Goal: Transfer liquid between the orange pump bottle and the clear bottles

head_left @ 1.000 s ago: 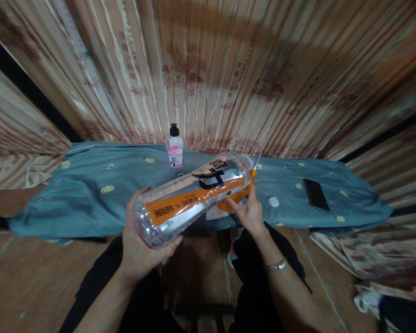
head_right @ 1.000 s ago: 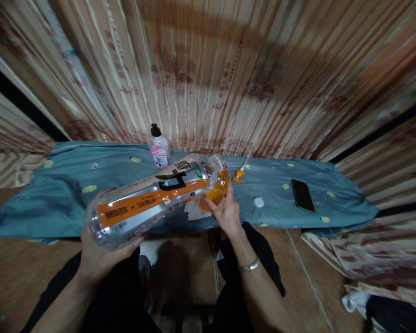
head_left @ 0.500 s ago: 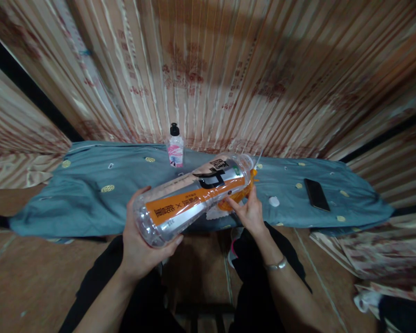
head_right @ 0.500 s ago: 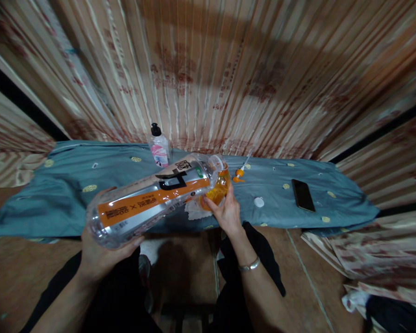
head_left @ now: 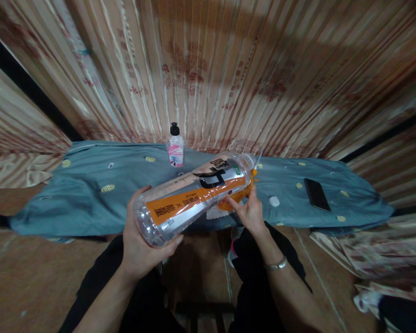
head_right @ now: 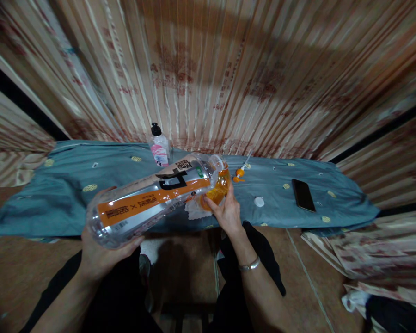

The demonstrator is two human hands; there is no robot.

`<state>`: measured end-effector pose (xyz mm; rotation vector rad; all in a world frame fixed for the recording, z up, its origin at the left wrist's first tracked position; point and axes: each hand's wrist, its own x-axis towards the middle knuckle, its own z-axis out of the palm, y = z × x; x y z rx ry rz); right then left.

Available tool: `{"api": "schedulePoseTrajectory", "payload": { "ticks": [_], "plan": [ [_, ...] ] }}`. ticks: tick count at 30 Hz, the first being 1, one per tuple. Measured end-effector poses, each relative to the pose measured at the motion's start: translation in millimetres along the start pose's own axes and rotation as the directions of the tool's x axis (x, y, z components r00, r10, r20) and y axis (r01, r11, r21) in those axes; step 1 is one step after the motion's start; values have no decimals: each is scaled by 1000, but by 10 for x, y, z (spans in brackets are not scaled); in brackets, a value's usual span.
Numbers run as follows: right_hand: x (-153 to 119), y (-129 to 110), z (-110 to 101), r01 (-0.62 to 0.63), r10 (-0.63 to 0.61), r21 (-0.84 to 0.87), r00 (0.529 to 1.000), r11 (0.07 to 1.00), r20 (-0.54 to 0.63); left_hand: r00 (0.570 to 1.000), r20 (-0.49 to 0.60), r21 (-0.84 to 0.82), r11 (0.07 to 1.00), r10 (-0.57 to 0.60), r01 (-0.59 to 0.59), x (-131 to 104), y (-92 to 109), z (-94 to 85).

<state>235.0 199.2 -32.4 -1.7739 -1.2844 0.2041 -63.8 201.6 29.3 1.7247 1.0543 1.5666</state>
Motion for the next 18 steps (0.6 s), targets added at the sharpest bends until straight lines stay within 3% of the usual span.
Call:
{"api": "schedulePoseTrajectory", "payload": {
  "ticks": [18],
  "plan": [
    [4, 3, 0, -2, 2, -2, 1000, 1000, 4, 1000, -26, 7, 1000, -15, 15, -2, -9, 18]
  ]
}}
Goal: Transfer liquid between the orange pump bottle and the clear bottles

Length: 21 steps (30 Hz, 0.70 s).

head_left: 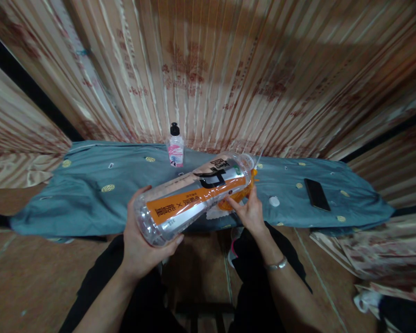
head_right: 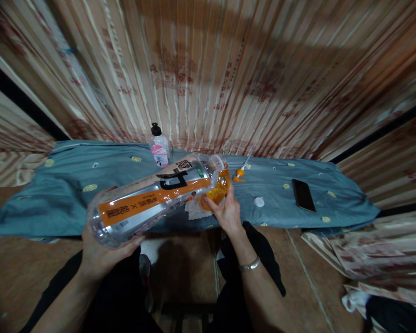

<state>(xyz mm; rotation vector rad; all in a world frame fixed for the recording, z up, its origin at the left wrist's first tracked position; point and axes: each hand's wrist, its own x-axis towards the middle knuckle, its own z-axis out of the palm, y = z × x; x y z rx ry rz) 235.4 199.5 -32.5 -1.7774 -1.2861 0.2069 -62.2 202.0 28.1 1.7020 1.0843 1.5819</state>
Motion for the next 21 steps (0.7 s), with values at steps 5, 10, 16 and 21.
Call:
{"api": "schedulePoseTrajectory", "payload": {
  "ticks": [5, 10, 16, 21],
  "plan": [
    [-3, -14, -5, 6, -6, -2, 1000, 1000, -9, 1000, 15, 1, 1000, 12, -12, 2, 0, -3],
    [-8, -28, -10, 9, -9, 6, 1000, 1000, -5, 1000, 21, 12, 1000, 19, -19, 1, -7, -20],
    [-9, -16, -6, -5, 5, -3, 1000, 1000, -2, 1000, 10, 14, 1000, 8, -8, -4, -9, -2],
    [-6, 11, 6, -4, 4, -9, 1000, 1000, -12, 1000, 12, 7, 1000, 13, -13, -2, 1, 7]
  ]
}}
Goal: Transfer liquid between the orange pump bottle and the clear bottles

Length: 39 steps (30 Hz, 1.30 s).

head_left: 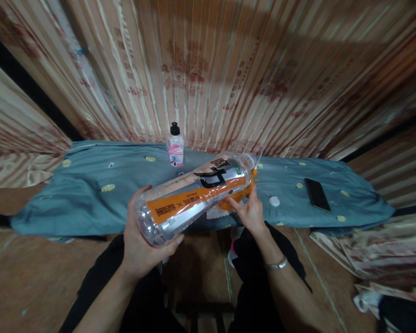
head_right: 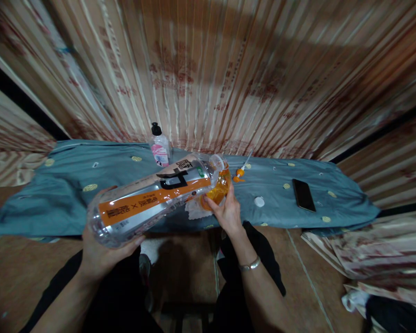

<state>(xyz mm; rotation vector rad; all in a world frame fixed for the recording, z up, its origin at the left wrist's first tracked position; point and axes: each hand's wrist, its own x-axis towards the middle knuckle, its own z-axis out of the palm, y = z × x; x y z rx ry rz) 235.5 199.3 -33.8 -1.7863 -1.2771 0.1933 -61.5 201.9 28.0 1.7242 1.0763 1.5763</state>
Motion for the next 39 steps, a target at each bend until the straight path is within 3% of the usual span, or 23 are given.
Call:
{"api": "schedulePoseTrajectory", "payload": {
  "ticks": [10, 39],
  "plan": [
    [7, -23, -9, 1, -1, 8, 1000, 1000, 11, 999, 2, -20, 999, -46, 46, -18, -35, -23],
    [8, -2, 0, 5, -5, 5, 1000, 1000, 3, 999, 7, -9, 999, 40, -40, 3, -26, -13]
  ]
}}
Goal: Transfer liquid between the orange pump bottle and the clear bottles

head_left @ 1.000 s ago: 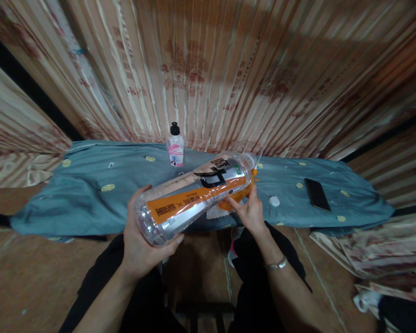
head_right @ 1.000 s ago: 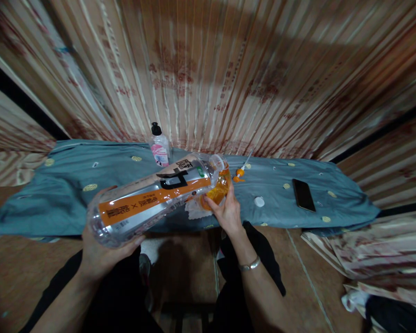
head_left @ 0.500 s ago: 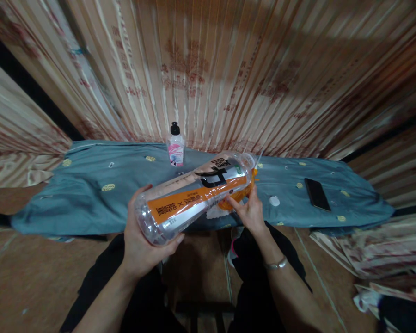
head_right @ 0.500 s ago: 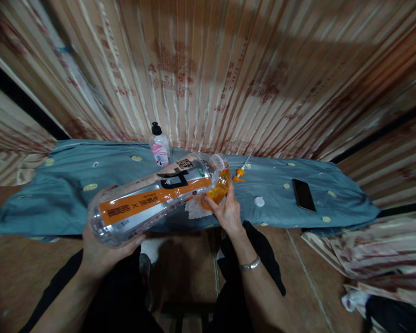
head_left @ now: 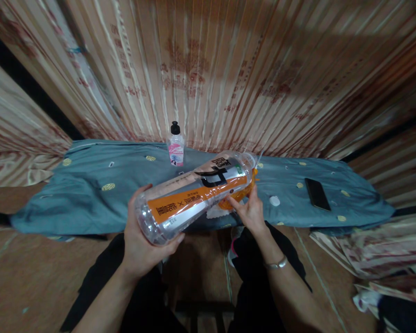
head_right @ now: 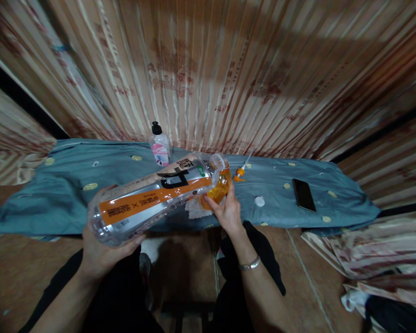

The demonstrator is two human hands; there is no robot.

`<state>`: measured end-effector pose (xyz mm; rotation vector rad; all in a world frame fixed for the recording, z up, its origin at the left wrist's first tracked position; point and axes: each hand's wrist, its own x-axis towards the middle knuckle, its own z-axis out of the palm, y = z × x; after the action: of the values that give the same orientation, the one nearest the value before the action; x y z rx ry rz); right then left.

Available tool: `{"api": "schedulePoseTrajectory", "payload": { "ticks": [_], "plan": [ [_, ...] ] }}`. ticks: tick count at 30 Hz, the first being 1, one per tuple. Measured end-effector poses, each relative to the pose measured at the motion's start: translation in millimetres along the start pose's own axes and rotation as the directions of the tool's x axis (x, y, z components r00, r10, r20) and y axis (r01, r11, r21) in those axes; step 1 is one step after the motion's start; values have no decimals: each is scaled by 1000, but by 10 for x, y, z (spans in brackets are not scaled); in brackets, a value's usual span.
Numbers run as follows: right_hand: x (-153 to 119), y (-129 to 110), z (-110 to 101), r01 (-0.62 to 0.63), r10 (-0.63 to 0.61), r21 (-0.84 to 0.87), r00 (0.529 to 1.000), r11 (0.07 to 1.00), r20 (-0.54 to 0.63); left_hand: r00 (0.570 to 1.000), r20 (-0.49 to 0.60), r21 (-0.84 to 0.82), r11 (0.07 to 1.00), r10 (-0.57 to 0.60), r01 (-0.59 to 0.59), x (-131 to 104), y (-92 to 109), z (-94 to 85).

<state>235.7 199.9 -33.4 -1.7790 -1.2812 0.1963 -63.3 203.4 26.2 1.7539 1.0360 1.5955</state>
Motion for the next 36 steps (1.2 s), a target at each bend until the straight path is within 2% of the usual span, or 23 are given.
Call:
{"api": "schedulePoseTrajectory", "payload": {
  "ticks": [12, 26, 36],
  "plan": [
    [-2, 14, 1, 27, -27, 9, 1000, 1000, -2, 999, -4, 33, 999, 31, -31, 11, 24, 7],
    [0, -3, -6, -27, 27, 6, 1000, 1000, 7, 1000, -9, 34, 999, 22, -22, 11, 25, 8],
    [-5, -13, -13, -5, 5, 12, 1000, 1000, 7, 1000, -4, 20, 1000, 16, -16, 18, 44, 20]
  ]
}}
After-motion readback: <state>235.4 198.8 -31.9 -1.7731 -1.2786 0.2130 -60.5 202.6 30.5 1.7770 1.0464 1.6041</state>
